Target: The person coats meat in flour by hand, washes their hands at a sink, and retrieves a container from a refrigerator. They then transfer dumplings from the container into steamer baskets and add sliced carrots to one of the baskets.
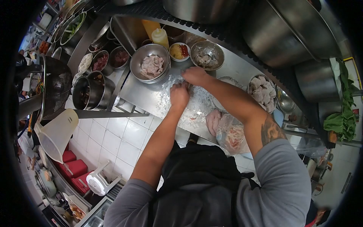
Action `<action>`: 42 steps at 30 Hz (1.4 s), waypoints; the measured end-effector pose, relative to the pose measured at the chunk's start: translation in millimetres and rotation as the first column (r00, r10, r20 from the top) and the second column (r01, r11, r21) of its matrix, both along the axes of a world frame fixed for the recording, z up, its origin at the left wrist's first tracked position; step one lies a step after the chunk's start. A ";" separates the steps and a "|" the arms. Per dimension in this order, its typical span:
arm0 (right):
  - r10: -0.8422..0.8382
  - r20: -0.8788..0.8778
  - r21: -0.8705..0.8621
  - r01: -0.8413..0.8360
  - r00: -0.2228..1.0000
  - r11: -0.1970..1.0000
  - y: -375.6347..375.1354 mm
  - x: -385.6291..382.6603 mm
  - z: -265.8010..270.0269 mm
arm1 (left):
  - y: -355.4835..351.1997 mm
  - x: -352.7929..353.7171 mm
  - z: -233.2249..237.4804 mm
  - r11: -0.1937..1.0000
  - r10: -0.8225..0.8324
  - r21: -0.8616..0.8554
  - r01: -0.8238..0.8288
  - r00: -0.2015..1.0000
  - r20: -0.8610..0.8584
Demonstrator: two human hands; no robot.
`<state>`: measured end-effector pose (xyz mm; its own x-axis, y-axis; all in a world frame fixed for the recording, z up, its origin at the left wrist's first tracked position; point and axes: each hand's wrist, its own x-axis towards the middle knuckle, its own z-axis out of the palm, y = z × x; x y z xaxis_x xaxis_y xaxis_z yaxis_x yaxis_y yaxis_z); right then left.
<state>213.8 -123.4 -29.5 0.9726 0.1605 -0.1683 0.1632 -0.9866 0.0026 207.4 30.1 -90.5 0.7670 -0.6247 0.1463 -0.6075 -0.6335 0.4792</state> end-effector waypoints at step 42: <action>0.380 -0.042 0.141 -0.371 0.924 0.918 65.6 -50.9 -18.2 | 133.7 -86.2 22.9 0.970 -0.142 0.224 0.097 0.971 0.192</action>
